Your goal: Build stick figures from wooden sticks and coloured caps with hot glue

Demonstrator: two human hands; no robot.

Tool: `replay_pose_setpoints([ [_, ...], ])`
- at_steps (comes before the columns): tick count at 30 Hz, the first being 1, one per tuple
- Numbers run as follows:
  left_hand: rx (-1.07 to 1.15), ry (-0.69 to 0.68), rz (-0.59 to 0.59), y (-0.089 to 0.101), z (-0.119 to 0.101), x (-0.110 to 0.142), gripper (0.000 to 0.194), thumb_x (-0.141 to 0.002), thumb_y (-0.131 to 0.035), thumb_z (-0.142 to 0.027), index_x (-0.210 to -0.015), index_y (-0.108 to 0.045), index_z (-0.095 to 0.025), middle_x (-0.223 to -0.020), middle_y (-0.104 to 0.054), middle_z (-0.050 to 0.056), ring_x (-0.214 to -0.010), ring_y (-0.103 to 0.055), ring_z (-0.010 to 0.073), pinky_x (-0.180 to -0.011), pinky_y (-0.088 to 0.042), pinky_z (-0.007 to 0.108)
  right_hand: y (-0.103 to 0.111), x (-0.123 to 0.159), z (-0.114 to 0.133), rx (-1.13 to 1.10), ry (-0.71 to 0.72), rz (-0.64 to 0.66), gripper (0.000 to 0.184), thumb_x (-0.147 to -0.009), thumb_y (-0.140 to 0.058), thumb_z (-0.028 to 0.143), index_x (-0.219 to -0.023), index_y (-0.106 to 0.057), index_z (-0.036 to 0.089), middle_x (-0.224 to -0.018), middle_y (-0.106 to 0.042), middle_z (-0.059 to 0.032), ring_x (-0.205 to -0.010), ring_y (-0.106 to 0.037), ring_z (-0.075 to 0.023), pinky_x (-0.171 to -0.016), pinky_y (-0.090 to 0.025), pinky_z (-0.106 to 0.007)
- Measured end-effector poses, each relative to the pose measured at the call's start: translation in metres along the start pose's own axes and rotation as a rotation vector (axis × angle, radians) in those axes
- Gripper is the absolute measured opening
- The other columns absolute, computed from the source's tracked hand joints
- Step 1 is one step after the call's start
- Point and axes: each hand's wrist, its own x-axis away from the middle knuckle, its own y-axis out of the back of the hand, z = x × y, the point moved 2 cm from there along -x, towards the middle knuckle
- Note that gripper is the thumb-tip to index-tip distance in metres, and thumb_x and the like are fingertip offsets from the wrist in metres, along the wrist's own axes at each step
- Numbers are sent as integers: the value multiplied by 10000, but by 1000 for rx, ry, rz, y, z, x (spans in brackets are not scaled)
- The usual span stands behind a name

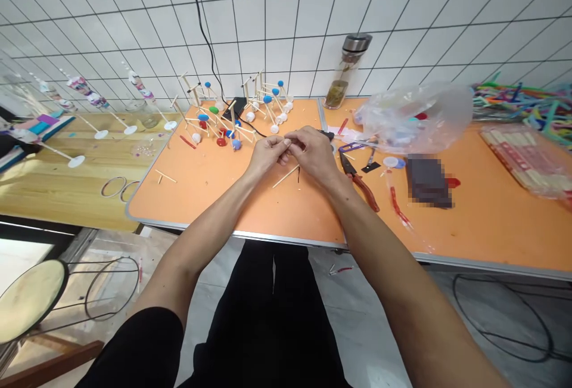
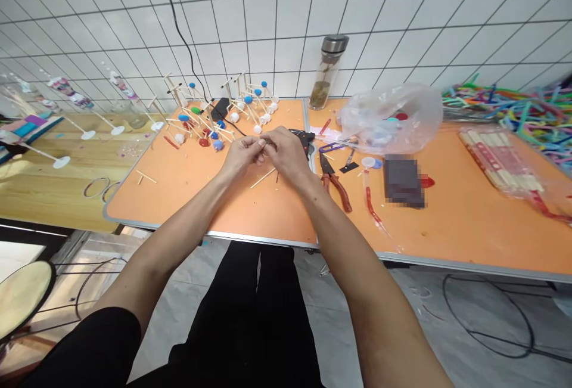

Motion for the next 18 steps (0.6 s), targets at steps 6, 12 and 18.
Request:
replay_pose_setpoints([
  [6, 48, 12, -10, 3, 0, 1, 331, -1100, -860, -215, -789, -763, -162, -602, -702, -29, -482, -583, 71, -515, -471, 191, 3, 1, -7, -139, -89, 35, 303, -978, -799, 261, -1264, -900, 260, -1083, -845, -79, -992, -759, -284, -894, -626, -433],
  [12, 103, 31, 6, 3, -1, 1, 294, -1049, -924, -263, -806, -795, -159, -706, -775, -13, -505, -574, 48, -540, -481, 176, 2, 2, -4, -162, -58, -35, 277, -1130, -771, 522, -1155, -899, 279, -1026, -778, -64, -950, -720, -263, -878, -595, -422],
  [18, 169, 48, -17, 2, 0, 1, 327, -1036, -954, -287, -792, -778, -158, -688, -778, -6, -521, -621, 57, -561, -519, 168, 2, 2, 2, -122, 4, -61, 214, -1141, -745, 414, -1042, -831, 244, -997, -784, -63, -918, -711, -251, -889, -579, -414],
])
